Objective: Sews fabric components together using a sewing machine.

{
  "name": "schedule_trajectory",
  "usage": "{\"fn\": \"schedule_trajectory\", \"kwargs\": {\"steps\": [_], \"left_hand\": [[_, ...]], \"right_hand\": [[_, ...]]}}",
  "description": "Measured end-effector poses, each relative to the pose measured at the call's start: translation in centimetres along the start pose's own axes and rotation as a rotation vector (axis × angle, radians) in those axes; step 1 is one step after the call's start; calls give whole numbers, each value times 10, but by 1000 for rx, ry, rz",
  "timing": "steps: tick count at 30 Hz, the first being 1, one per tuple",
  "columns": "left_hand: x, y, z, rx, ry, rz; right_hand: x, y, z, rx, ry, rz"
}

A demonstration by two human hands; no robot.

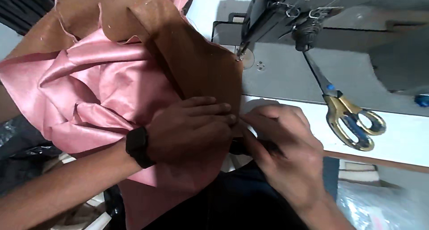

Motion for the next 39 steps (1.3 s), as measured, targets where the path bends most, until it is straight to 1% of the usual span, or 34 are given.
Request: {"fn": "schedule_trajectory", "kwargs": {"steps": [4,7,10,13,15,17,19,22,25,29,32,39], "left_hand": [[3,-1,-2,39,57,5],[4,-4,1,50,99,17],[13,-5,13,5,146,52],[35,3,31,4,50,77],[50,15,37,142,50,78],[53,26,34,267,142,145],[39,34,24,345,270,293],[20,38,12,388,344,416],[16,33,7,388,315,482],[27,33,12,390,256,554],[28,38,9,438,261,560],[25,42,9,402,295,560]], "right_hand": [[2,1,0,-86,85,20],[1,0,0,-76,111,40],[-1,1,0,-71,125,54],[-2,1,1,-82,136,67],[-2,1,1,-96,143,68],[-2,1,0,-115,162,62],[-4,-1,0,-119,171,56],[-5,-4,-1,-121,157,69],[-5,-4,0,-125,158,99],[-4,-5,-1,-144,169,107],[-5,-5,-1,-134,178,90],[-8,-6,-2,-117,161,94]]}}
Point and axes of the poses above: each hand's wrist, its own x-axis towards the middle knuckle, its own z-axis out of the back of the hand, y = z × x, the point moved 1 cm from there along x, towards the middle knuckle, and after that the axes turned 4 degrees about -z, right-handed, at the moved point
